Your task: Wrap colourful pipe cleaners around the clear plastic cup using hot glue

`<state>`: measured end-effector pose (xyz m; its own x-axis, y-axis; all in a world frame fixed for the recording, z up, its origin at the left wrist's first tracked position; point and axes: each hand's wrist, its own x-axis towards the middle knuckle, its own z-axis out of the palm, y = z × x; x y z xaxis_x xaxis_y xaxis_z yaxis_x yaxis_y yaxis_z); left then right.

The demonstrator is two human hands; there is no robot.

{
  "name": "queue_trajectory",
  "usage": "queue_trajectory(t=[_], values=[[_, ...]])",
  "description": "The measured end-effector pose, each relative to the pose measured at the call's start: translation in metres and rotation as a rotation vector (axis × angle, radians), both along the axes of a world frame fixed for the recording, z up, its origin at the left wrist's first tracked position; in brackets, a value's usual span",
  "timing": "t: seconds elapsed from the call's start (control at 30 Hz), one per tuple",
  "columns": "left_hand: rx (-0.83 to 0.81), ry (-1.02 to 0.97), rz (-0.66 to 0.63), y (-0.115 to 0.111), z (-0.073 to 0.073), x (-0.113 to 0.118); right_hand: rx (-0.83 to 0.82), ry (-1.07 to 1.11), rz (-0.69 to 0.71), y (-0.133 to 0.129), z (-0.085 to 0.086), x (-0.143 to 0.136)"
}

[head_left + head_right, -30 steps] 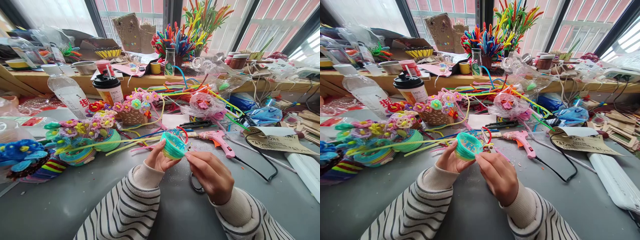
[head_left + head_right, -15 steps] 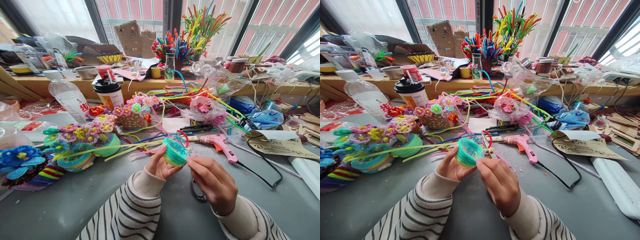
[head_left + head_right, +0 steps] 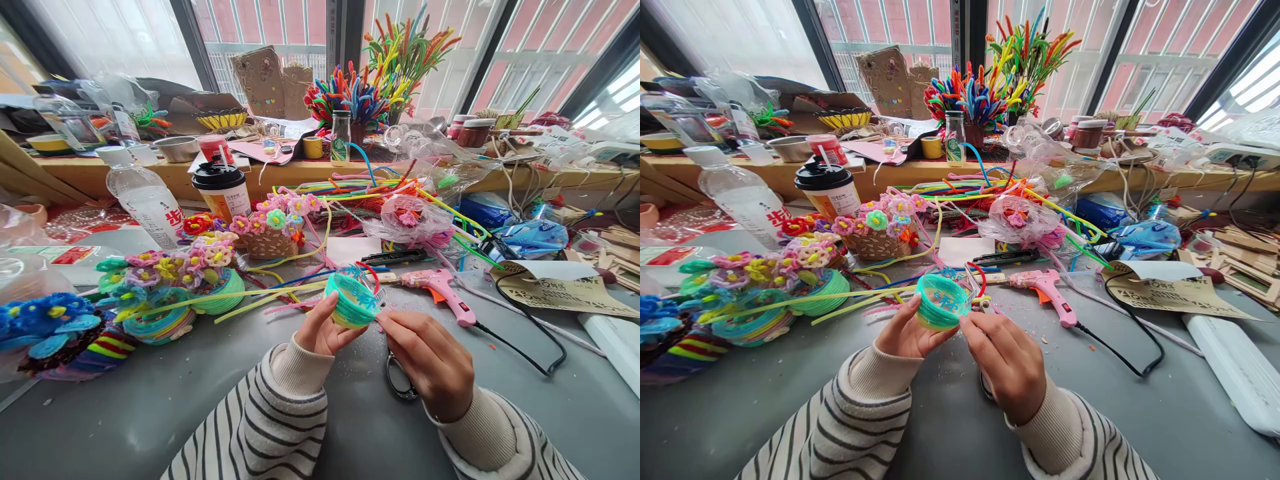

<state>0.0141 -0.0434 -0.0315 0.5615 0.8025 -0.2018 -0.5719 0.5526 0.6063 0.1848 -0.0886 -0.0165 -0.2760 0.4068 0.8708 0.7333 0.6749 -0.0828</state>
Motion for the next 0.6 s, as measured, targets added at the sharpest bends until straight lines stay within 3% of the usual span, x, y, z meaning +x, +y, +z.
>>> queue_trajectory(t=[0.37,0.6], values=[[0.049,0.089,0.074,-0.007,0.008,0.007,-0.008,-0.007,0.012,0.001,0.001,0.0],[0.058,0.086,0.055,-0.008,0.011,0.007,-0.02,-0.003,0.022,0.001,-0.002,0.001]])
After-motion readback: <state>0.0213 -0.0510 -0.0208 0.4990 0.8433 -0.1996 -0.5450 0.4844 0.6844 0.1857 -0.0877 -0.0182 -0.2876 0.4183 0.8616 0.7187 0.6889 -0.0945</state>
